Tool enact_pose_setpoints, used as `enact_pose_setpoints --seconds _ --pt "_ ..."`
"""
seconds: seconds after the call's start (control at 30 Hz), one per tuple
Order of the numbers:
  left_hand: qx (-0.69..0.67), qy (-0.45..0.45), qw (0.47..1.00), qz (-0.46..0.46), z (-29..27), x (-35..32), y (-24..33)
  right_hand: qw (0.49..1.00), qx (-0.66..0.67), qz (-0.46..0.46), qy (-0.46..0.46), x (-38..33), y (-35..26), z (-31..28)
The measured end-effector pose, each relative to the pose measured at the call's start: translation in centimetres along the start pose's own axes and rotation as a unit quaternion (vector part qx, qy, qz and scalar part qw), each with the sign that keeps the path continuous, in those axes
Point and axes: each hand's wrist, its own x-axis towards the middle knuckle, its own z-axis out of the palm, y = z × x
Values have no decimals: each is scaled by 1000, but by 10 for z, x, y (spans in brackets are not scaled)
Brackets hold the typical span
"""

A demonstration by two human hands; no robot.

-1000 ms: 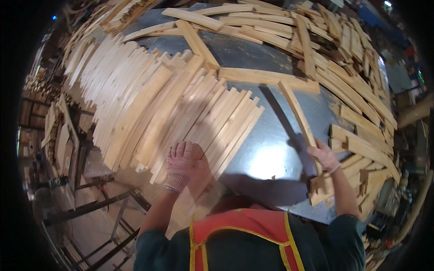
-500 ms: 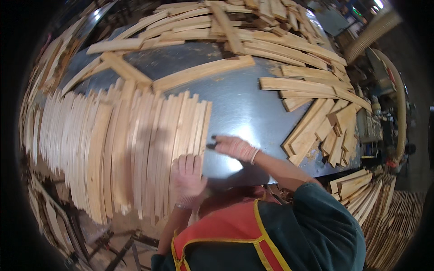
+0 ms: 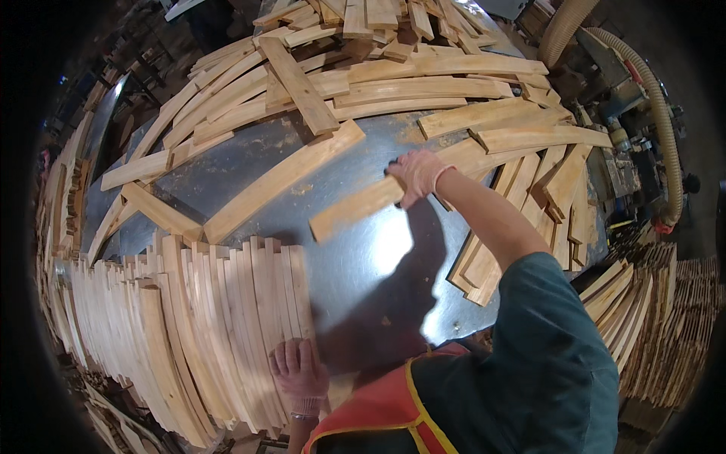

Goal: The person sorts and stacks light-colored wooden planks on a metal table in a workshop. They pick up individual planks from a scattered pile, align them, and place them into a neat stack, repeating this process continuously.

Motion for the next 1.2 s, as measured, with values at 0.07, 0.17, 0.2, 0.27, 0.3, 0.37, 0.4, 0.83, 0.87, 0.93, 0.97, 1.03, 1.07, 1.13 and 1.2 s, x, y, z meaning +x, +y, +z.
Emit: enact_pose_setpoints --seconds 0.07,0.17,0.2,0.27,0.3,0.37,0.4,0.83,0.87,0.93,0.97,1.03,1.07,1.13,1.2 --pt "-19 -3 1000 -8 -1 1 -1 991 -19 -85 -99 -19 -31 -1" --pt "-12 15 1000 0 3 -4 -2 947 173 -191 -190 -56 -61 39" --pt "-19 -2 1000 -2 -1 -4 -2 929 178 -208 -249 -77 -78 38" --pt "-31 -37 999 1 -12 -2 0 901 195 -234 -308 -108 -110 55" --pt "-25 -24 999 -2 -11 -5 0 899 198 -254 -297 -127 -123 51" --pt "-16 -6 1000 -9 -3 -16 -2 880 262 -256 -302 -150 -140 45" --pt "7 -5 1000 9 6 -24 -7 862 310 -283 -285 -159 -146 46" --pt "-14 -34 999 -3 20 -39 -20 677 728 60 91 -138 -288 71" --pt "-25 -44 999 -12 15 -35 -9 651 754 40 80 -146 -307 73" --pt "-11 -57 998 -26 12 -31 5 762 644 -46 53 -127 -342 94" --pt "12 -61 997 -35 14 -32 9 783 614 -74 69 -126 -337 95" --pt "43 -77 995 -47 15 -33 16 818 551 -128 101 -122 -313 92" --pt "51 -86 994 -49 14 -31 21 829 532 -114 126 -111 -278 86" --pt "73 -74 993 -59 13 -34 24 823 446 -8 350 -107 -192 68" --pt "93 -31 994 -56 17 -34 31 851 338 163 367 -97 -84 50"
